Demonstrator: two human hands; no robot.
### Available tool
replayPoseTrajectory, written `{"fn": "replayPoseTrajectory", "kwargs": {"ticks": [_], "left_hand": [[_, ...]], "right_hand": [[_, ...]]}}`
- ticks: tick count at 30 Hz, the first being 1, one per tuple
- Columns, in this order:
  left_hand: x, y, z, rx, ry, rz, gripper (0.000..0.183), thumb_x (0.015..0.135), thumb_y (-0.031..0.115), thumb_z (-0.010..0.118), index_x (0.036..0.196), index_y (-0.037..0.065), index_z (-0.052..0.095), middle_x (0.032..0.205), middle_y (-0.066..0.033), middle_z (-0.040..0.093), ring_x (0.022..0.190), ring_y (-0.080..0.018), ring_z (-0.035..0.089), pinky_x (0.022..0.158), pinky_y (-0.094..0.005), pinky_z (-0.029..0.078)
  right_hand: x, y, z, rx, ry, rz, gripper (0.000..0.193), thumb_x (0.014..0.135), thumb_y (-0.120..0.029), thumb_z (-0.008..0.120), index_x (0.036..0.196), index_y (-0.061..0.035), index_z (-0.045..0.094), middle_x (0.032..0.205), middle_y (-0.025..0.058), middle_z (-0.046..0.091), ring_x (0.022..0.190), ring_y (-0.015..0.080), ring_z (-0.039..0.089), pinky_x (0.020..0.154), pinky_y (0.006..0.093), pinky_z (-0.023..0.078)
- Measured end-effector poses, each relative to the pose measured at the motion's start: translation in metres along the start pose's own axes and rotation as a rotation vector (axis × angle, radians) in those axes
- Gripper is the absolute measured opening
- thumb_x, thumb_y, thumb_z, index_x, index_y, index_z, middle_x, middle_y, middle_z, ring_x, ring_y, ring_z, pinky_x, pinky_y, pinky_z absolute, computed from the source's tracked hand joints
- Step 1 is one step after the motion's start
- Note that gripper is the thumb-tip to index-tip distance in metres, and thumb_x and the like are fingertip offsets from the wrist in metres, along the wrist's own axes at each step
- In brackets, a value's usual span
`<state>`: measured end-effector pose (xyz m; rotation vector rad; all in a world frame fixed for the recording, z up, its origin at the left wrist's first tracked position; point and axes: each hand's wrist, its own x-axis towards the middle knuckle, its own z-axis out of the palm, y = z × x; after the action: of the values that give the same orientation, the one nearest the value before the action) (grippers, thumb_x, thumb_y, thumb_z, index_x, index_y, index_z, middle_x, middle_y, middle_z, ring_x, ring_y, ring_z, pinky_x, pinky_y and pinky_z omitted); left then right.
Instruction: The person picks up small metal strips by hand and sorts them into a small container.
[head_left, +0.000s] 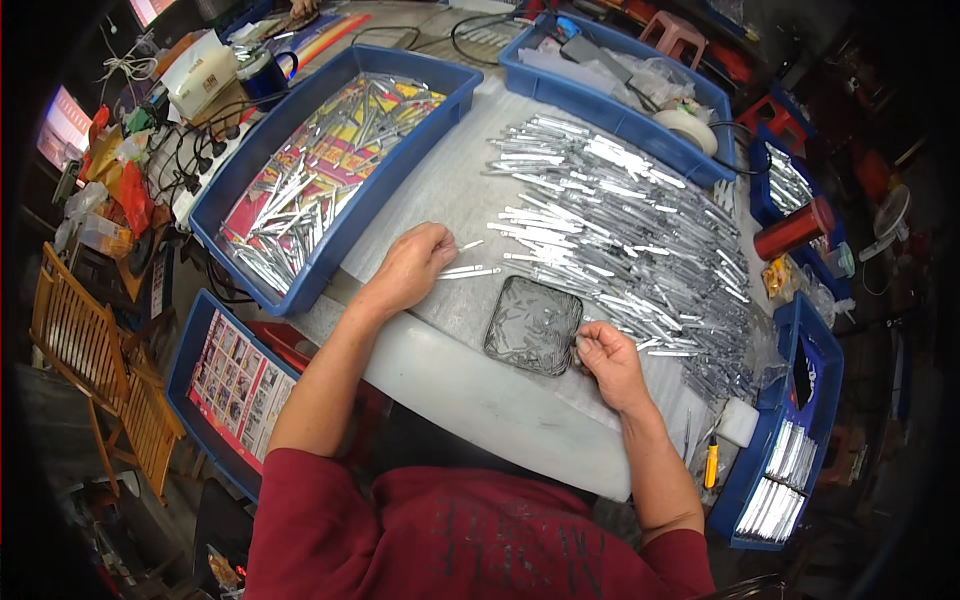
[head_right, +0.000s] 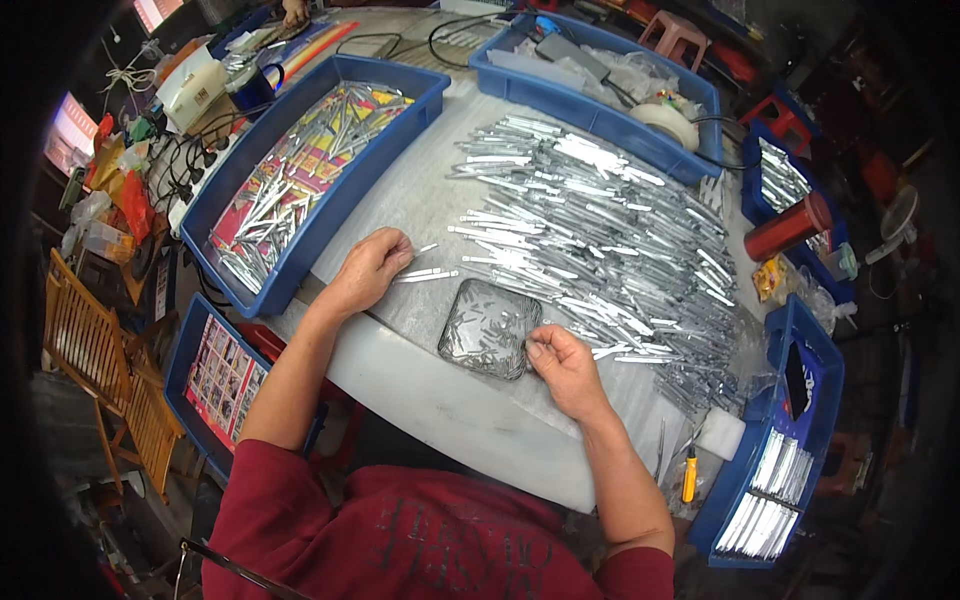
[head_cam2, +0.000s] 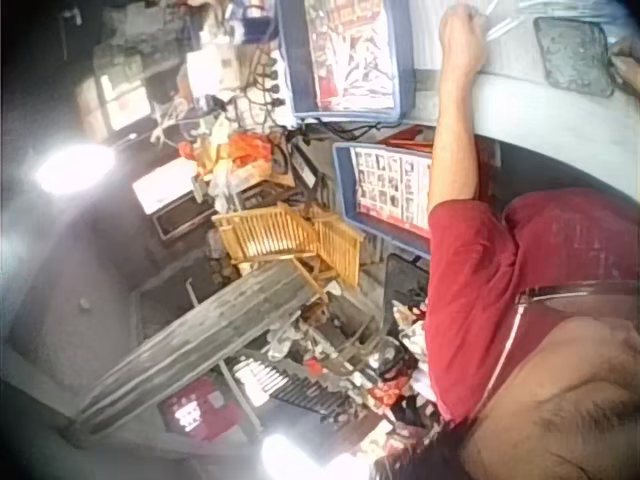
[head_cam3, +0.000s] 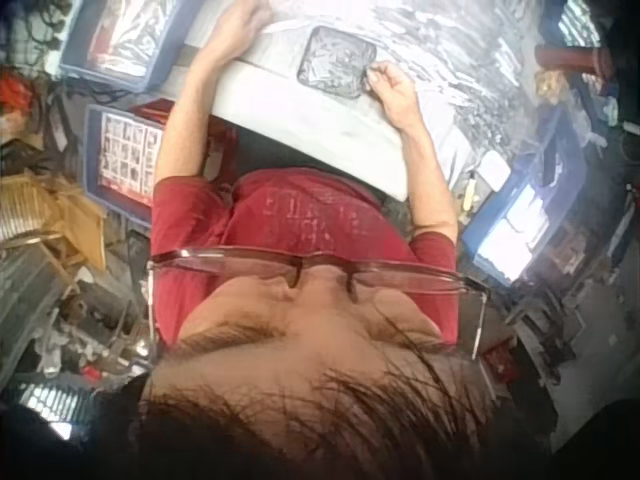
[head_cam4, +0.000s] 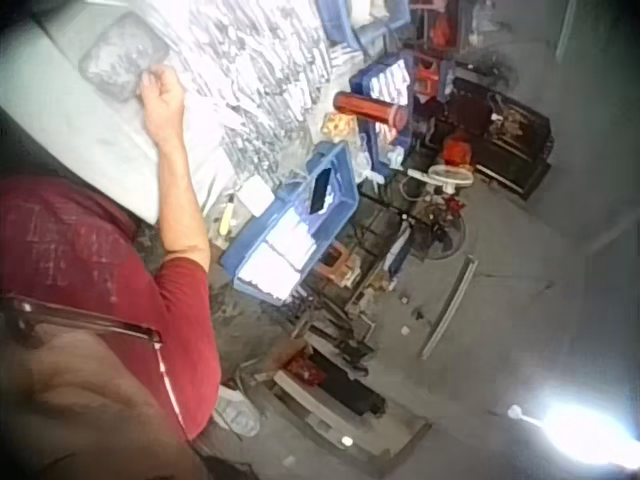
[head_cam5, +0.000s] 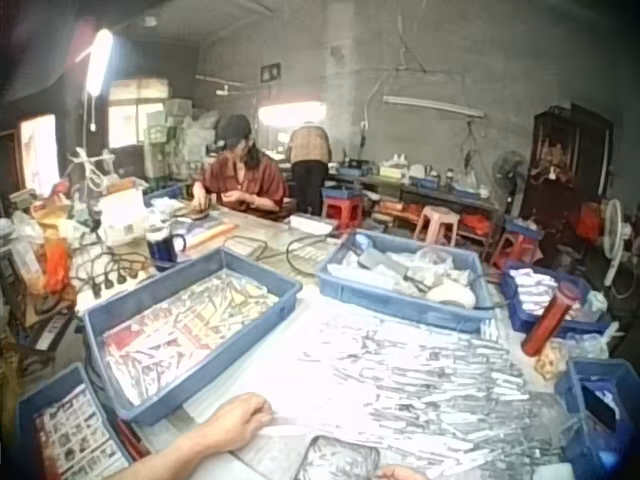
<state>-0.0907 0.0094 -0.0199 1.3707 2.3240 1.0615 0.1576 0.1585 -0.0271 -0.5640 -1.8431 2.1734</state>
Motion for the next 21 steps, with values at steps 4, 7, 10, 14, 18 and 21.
{"fn": "replayPoseTrajectory", "kwargs": {"ticks": [4, 7, 10, 14, 18, 21], "left_hand": [[-0.009, 0.018, -0.013, -0.057, 0.125, 0.035, 0.009, 0.081, 0.009, 0.052, 0.08, 0.001, 0.048, 0.071, -0.0089, 0.051, 0.067, -0.019, 0.05, 0.061, -0.0305, 0.04], [-0.022, 0.029, -0.011, -0.284, 0.086, -0.09, 0.009, 0.084, 0.01, 0.05, 0.082, 0.001, 0.05, 0.07, -0.0043, 0.05, 0.064, -0.0114, 0.047, 0.059, -0.0254, 0.039], [-0.041, 0.038, 0.0, -0.52, 0.01, -0.194, 0.011, 0.086, 0.01, 0.048, 0.088, 0.001, 0.052, 0.071, -0.0009, 0.05, 0.063, -0.0068, 0.045, 0.058, -0.0206, 0.038], [-0.064, 0.038, 0.023, -0.794, -0.003, -0.177, 0.017, 0.087, 0.009, 0.047, 0.098, 0.0, 0.054, 0.072, 0.0013, 0.049, 0.063, -0.0059, 0.044, 0.058, -0.0179, 0.037], [-0.072, 0.047, 0.024, -0.681, -0.002, -0.166, 0.017, 0.087, 0.01, 0.048, 0.098, -0.001, 0.054, 0.072, 0.0021, 0.049, 0.064, -0.0055, 0.044, 0.059, -0.0189, 0.038], [-0.078, 0.045, 0.026, -0.605, 0.084, -0.114, 0.016, 0.082, 0.007, 0.053, 0.095, -0.001, 0.056, 0.075, -0.0076, 0.057, 0.063, -0.0139, 0.052, 0.059, -0.0272, 0.043]], "right_hand": [[0.002, -0.001, -0.002, 0.025, -0.012, 0.009, 0.012, 0.086, -0.011, 0.051, 0.09, -0.0002, 0.052, 0.07, -0.0037, 0.048, 0.061, 0.0022, 0.04, 0.054, 0.0162, 0.034], [0.0, -0.001, -0.003, 0.013, -0.007, -0.001, 0.013, 0.086, -0.012, 0.051, 0.09, -0.0002, 0.052, 0.069, -0.0032, 0.049, 0.06, 0.0022, 0.04, 0.054, 0.0164, 0.033], [0.001, 0.003, -0.006, 0.051, -0.001, 0.014, 0.013, 0.086, -0.012, 0.051, 0.09, 0.0, 0.052, 0.069, -0.0029, 0.049, 0.058, 0.0026, 0.04, 0.052, 0.0169, 0.033], [0.002, 0.005, -0.007, 0.158, 0.02, 0.019, 0.014, 0.086, -0.013, 0.052, 0.091, -0.0001, 0.052, 0.067, -0.0025, 0.049, 0.055, 0.0032, 0.039, 0.05, 0.0174, 0.032], [0.002, -0.002, -0.004, 0.026, 0.143, -0.046, 0.014, 0.085, -0.013, 0.052, 0.091, -0.0003, 0.053, 0.067, -0.0027, 0.049, 0.055, 0.0032, 0.039, 0.05, 0.0173, 0.032], [0.003, -0.005, -0.01, -0.126, 0.172, -0.083, 0.014, 0.084, -0.014, 0.054, 0.089, -0.001, 0.053, 0.07, -0.0034, 0.05, 0.06, 0.0032, 0.041, 0.052, 0.0177, 0.033]]}}
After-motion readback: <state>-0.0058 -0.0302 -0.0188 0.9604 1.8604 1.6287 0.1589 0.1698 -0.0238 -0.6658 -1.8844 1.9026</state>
